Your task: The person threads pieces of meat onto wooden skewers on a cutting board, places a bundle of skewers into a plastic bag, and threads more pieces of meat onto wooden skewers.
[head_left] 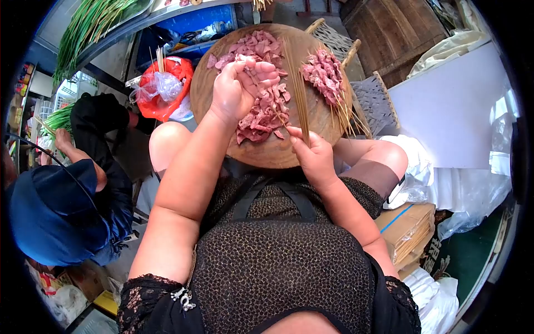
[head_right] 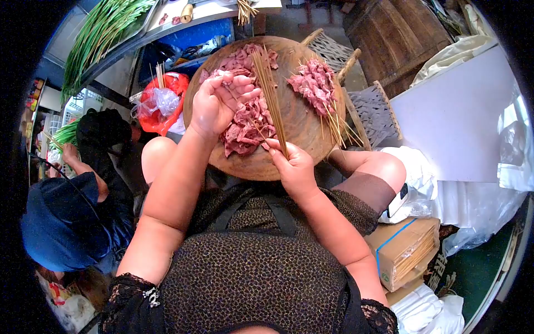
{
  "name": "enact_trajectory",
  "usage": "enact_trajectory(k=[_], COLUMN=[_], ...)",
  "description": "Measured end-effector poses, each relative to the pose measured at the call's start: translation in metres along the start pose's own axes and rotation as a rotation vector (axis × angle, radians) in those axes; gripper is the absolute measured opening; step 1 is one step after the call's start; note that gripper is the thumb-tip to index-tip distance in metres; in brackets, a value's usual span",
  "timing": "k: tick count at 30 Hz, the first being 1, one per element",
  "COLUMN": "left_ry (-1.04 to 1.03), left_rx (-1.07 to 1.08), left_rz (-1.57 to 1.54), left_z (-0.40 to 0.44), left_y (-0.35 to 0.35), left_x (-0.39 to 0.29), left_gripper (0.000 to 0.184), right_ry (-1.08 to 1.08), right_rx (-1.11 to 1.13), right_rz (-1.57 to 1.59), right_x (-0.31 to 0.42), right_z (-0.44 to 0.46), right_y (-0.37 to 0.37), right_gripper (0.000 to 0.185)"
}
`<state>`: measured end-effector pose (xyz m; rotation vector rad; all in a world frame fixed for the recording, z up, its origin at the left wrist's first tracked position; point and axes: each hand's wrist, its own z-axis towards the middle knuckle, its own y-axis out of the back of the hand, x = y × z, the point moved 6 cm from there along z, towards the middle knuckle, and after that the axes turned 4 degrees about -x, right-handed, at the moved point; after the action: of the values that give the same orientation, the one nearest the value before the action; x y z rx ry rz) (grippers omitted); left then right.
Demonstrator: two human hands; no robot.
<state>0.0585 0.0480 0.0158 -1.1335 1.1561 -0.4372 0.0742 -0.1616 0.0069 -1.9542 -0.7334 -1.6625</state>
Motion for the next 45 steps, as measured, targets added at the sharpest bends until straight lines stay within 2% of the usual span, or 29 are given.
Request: enact_trajectory(k=[7,9,14,15,20,25,30,32,36,38,39,42,45], left_ry=[0.051,0.067,0.134,0.120,0.087,0.173,0.130,0.156,0.177,0.191,0.196,0.173,0.212], left_rx=[0.014,-0.007,-0.037,0.009,0.068,0.069,-0.018,0.058,0.066,0.186,0.178,0.054,-0.126], left_rz=[-0.031,-0.020,0.020,-0.008,-0.016,-0.090,-0.097,-0.185,-0.203,-0.194,-0.196,-0.014,0.544], left_z=[-0.003,-0.003,-0.006,-0.005,-0.004,-0.008,-0.010,-0.009,-0.008,-0.007,-0.008,-0.010,-0.017], left_y=[-0.008,-0.006,-0.008,-0.009,-0.011,-0.014,-0.014,-0.018,-0.014,-0.018,-0.018,-0.013,-0.001], left_x=[0.002,0.002,0.004,0.005,0.009,0.022,0.020,0.021,0.026,0.029,0.031,0.031,0.018], left_gripper=[0.017,0.017,0.018,0.019,0.019,0.017,0.015,0.012,0.012,0.011,0.011,0.014,0.039], right_ry=[-0.156,-0.290,-0.443,-0.474,-0.472,-0.418,-0.301,-0.284,-0.243,-0.233,-0.223,-0.222,-0.227], right_rx=[0.025,0.065,0.061,0.075,0.084,0.078,0.016,0.009,-0.017,-0.020,-0.025,-0.013,-0.047], right_rz=[0.094,0.285,0.326,0.361,0.398,0.398,0.331,0.315,0.273,0.273,0.273,0.316,0.243], right_x=[-0.006,-0.011,-0.012,-0.014,-0.010,-0.006,-0.010,-0.008,-0.005,-0.008,-0.009,-0.004,0.001], right_z=[0.001,-0.002,-0.005,-0.005,-0.003,0.005,0.017,0.021,0.031,0.037,0.039,0.037,0.037], right_y=[-0.002,-0.006,-0.008,-0.009,-0.011,-0.013,-0.016,-0.020,-0.026,-0.027,-0.027,-0.023,-0.003], right_gripper=[0.024,0.024,0.025,0.025,0.025,0.024,0.022,0.022,0.022,0.022,0.022,0.021,0.022])
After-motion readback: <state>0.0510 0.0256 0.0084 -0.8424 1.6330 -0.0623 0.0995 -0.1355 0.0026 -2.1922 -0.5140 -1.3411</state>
